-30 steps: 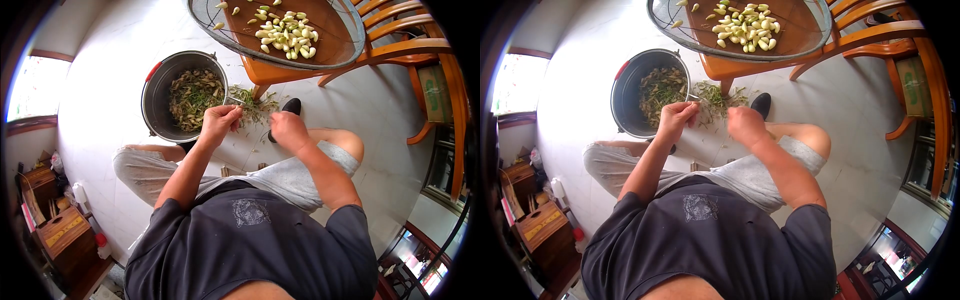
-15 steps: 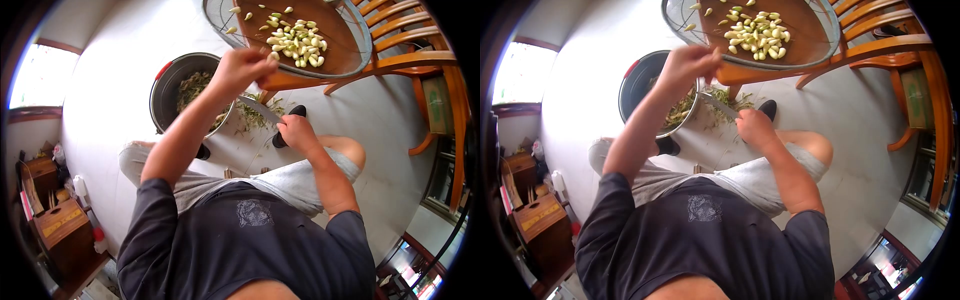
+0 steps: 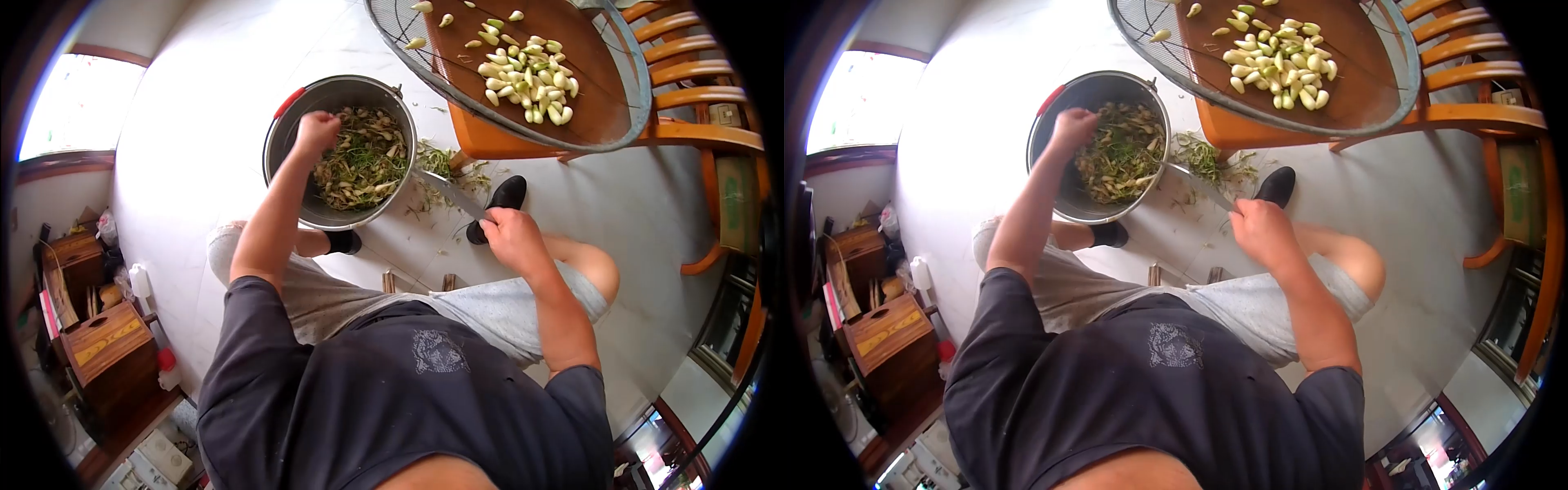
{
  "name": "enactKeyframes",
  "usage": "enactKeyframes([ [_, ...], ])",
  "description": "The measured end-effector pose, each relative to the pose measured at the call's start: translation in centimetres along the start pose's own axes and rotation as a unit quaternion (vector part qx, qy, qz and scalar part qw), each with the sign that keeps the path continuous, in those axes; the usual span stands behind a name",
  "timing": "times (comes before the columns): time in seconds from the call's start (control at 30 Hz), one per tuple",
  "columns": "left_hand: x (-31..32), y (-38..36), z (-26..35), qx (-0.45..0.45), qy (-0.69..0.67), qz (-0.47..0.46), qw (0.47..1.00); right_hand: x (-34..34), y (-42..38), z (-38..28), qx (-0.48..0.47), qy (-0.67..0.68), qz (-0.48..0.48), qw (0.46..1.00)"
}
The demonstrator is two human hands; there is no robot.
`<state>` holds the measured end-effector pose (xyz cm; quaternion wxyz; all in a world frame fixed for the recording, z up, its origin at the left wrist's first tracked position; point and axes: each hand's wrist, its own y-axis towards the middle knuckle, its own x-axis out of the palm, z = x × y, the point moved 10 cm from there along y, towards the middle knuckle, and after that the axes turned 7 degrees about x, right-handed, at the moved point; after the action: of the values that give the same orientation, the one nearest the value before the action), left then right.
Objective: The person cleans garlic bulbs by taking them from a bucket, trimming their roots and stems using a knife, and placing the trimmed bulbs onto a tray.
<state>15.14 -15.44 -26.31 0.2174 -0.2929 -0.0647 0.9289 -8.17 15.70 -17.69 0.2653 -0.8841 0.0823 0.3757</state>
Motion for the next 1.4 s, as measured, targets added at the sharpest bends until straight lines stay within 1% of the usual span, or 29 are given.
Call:
enactKeyframes([
  [0.03,0.5,1.7,-4.2,0.029,0.070,0.020,0.997,0.2,0.2,-0.1,-0.002,-0.001,-0.003,1.000],
  [0.07,1.4,1.8,-5.9,0.033,0.102,-0.005,0.994,0.5,0.3,-0.2,-0.003,-0.003,-0.007,1.000],
  [0.13,3.0,1.5,-5.9,0.072,0.224,-0.023,0.972,0.9,0.6,-0.3,-0.010,-0.010,-0.010,1.000],
  [0.17,3.6,1.4,-6.8,0.046,0.260,-0.041,0.964,1.1,0.8,-0.4,-0.016,-0.015,-0.010,1.000],
  [0.27,5.6,1.6,-7.5,0.047,0.356,-0.109,0.927,1.5,1.3,-0.5,-0.017,-0.029,-0.019,0.999],
  [0.3,5.9,1.8,-8.3,0.021,0.388,-0.123,0.913,1.7,1.4,-0.5,-0.015,-0.032,-0.023,0.999],
  [0.4,5.7,1.8,-8.6,0.021,0.405,-0.108,0.908,1.7,1.5,-0.9,-0.030,-0.025,-0.015,0.999],
  [0.5,4.4,0.8,-7.7,0.025,0.344,-0.072,0.936,1.3,1.3,-1.6,-0.045,-0.015,-0.005,0.999],
  [0.6,2.2,-0.3,-6.0,0.045,0.268,-0.010,0.962,0.8,1.0,-1.9,-0.044,-0.008,0.003,0.999],
  [0.7,-1.0,-1.7,-3.0,0.097,0.085,0.093,0.987,0.3,0.7,-2.3,-0.038,0.006,0.013,0.999],
  [0.8,-2.8,-4.7,1.7,0.133,-0.053,0.133,0.981,-0.1,0.7,-2.8,-0.051,0.021,0.014,0.998],
  [0.83,-2.9,-5.9,3.6,0.137,-0.068,0.125,0.980,-0.5,0.7,-3.2,-0.055,0.028,0.029,0.998],
  [0.93,-2.2,-8.5,6.6,0.155,-0.204,0.091,0.962,-1.3,0.2,-4.4,-0.070,0.058,0.063,0.994],
  [0.97,-1.1,-8.7,6.3,0.146,-0.323,0.049,0.934,-1.4,0.1,-4.6,-0.077,0.076,0.070,0.992],
  [1.0,-0.4,-9.2,6.5,0.132,-0.350,0.029,0.927,-1.5,0.0,-4.8,-0.083,0.093,0.077,0.989],
  [1.1,2.5,-11.0,7.0,0.078,-0.427,-0.036,0.900,-2.1,-0.6,-6.1,-0.140,0.134,0.116,0.974],
  [1.13,3.6,-11.7,6.8,0.033,-0.453,-0.039,0.890,-2.3,-0.8,-6.4,-0.157,0.127,0.131,0.970],
  [1.23,7.0,-13.6,7.7,0.007,-0.515,-0.117,0.849,-2.3,-1.6,-7.0,-0.199,0.106,0.166,0.960],
  [1.27,8.0,-14.1,7.3,-0.016,-0.533,-0.120,0.837,-2.3,-1.8,-7.1,-0.209,0.087,0.177,0.958],
  [1.33,9.6,-14.5,7.1,-0.024,-0.554,-0.134,0.821,-2.3,-2.2,-7.4,-0.232,0.050,0.197,0.951],
  [1.4,10.5,-15.2,7.4,-0.035,-0.557,-0.136,0.818,-2.3,-2.6,-7.6,-0.251,0.019,0.217,0.943],
])
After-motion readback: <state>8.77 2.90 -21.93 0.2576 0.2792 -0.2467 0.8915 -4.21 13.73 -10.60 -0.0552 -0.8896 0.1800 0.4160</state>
